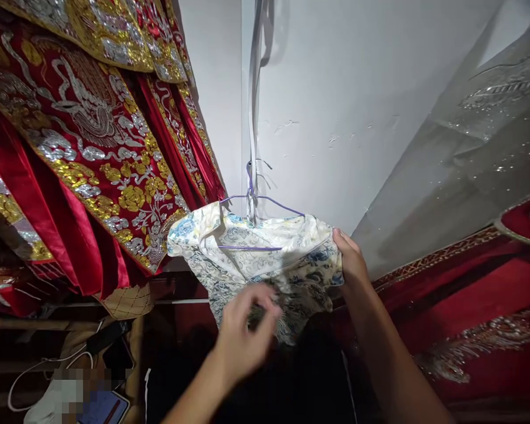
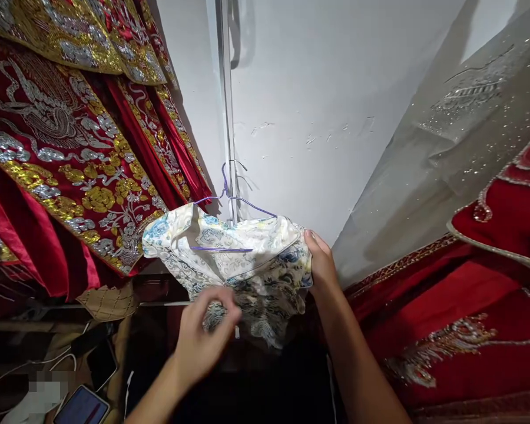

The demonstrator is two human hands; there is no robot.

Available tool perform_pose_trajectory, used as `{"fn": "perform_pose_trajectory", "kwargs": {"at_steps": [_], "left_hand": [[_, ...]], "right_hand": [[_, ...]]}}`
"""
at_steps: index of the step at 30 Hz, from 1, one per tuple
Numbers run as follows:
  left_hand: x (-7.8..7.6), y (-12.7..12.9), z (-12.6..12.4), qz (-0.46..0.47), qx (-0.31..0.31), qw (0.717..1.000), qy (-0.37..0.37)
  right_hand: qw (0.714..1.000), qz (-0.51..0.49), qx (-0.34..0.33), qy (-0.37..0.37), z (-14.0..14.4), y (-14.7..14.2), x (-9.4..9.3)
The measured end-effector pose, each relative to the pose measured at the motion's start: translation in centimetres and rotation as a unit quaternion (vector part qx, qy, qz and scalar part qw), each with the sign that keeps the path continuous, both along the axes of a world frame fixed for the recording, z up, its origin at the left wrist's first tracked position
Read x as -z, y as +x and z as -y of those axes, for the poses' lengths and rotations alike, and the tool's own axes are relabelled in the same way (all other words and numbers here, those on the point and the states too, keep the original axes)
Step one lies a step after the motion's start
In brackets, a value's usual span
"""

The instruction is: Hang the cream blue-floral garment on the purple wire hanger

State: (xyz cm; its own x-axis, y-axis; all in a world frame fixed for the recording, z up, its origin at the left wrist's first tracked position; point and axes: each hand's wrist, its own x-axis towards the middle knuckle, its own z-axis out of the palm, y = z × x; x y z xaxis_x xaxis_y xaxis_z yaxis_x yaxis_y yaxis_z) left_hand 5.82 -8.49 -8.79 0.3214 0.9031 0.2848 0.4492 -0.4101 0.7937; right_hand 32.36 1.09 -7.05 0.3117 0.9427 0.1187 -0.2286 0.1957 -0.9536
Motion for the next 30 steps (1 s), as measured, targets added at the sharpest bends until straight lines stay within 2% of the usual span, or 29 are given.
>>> {"fn": "perform_pose_trajectory", "kwargs": {"at_steps": [3,6,7,9,11,13,14,15,16,18,19,24,26,28,30], "left_hand": [[2.2,-0.2,-2.8,-0.050,-0.088,0.995,-0.007],[4.1,-1.1,-5.1,-0.165,-0.091,0.982,-0.008],[4.6,-1.3,-5.3,-0.184,-0.083,0.979,0.001],[5.4,-1.4,-5.0,-0.188,-0.062,0.980,0.016],[6.1,-1.0,-4.1,-0.156,-0.047,0.986,0.017],[6.6,-0.6,-3.3,-0.115,-0.035,0.993,0.003],[6.8,-0.4,-3.0,-0.097,-0.025,0.995,-0.005],[6.8,-0.3,-2.8,-0.084,-0.011,0.996,-0.012],[6.8,-0.3,-2.6,-0.074,0.006,0.997,-0.016],[6.5,-0.4,-2.5,-0.064,0.035,0.997,-0.023],[6.2,-0.6,-2.4,-0.062,0.045,0.997,-0.025],[4.8,-1.1,-2.3,-0.061,0.067,0.995,-0.032],[4.6,-0.9,-2.6,-0.038,0.056,0.997,-0.042],[4.5,-0.5,-3.2,0.037,0.023,0.996,-0.078],[4.0,-0.1,-4.2,0.149,-0.006,0.979,-0.136]], "right_hand": [[1.000,-0.006,0.014,-0.010,-0.6,0.4,0.1],[1.000,0.013,0.017,-0.013,-1.0,0.5,0.7],[0.999,0.026,0.037,-0.007,-0.9,0.3,1.3],[0.988,0.067,0.136,0.023,0.0,-0.6,3.3],[0.954,0.120,0.271,0.056,1.6,-2.3,6.4],[0.937,0.153,0.311,0.050,3.7,-4.8,10.2],[0.950,0.162,0.264,0.033,4.7,-6.1,12.0],[0.971,0.175,0.159,0.017,5.7,-7.5,13.5],[0.980,0.189,0.053,0.011,6.4,-8.6,14.7],[0.973,0.205,-0.101,0.015,7.3,-10.3,15.9],[0.967,0.211,-0.139,0.022,7.5,-10.6,16.0],[0.954,0.220,-0.200,0.050,7.0,-10.1,14.6],[0.954,0.215,-0.201,0.052,7.1,-10.2,14.6],[0.963,0.209,-0.164,0.044,7.4,-10.8,14.9],[0.971,0.202,-0.120,0.033,7.6,-11.6,15.4]]}}
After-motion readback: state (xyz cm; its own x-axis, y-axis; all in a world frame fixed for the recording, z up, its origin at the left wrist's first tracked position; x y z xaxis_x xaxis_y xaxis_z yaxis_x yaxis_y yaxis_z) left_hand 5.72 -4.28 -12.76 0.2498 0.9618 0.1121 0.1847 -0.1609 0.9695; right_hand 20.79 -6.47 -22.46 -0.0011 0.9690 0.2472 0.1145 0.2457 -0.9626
